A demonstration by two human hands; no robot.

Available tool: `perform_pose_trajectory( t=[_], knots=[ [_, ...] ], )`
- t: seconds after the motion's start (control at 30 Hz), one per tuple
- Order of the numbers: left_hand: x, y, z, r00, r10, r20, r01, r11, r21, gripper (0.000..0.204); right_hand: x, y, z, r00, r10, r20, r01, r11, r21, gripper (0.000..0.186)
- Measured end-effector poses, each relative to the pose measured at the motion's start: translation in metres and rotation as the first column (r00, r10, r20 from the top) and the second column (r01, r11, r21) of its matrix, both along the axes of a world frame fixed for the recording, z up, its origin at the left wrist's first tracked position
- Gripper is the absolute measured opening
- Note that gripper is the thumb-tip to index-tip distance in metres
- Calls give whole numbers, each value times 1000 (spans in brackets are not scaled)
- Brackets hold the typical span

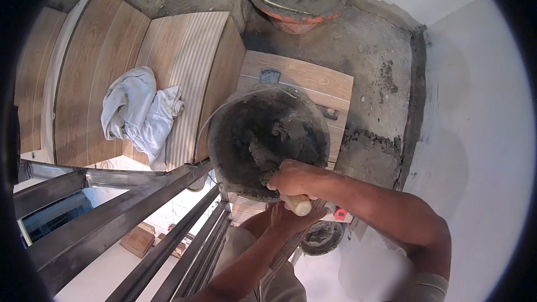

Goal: Apply cement to the floor and back of a tile and then lay it down.

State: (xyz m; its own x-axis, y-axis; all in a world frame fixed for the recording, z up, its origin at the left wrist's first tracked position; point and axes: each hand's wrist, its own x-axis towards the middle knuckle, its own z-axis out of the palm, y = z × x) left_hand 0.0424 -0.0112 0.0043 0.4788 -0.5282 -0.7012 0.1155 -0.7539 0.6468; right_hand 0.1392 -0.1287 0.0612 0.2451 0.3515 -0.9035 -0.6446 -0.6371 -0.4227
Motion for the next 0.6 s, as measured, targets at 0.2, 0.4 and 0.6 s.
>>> perform_pose_trajectory(
  t=[0.2, 0.4, 0.6],
  knots=[
    [-22, 12, -30, 925, -82, 370, 86, 996, 6, 69, -27, -9, 12, 782, -558, -278, 588, 808, 34, 28],
    [-3, 10, -11, 978, 71, 199, -46, 991, -125, 101, -12, 18, -29, 417, -751, -512, 897, 430, 99, 32],
    [-11, 16, -18, 954, 80, 288, -65, 996, -60, 104, -34, -22, -58, 129, -452, -882, 975, -103, 195, 43]
  ],
)
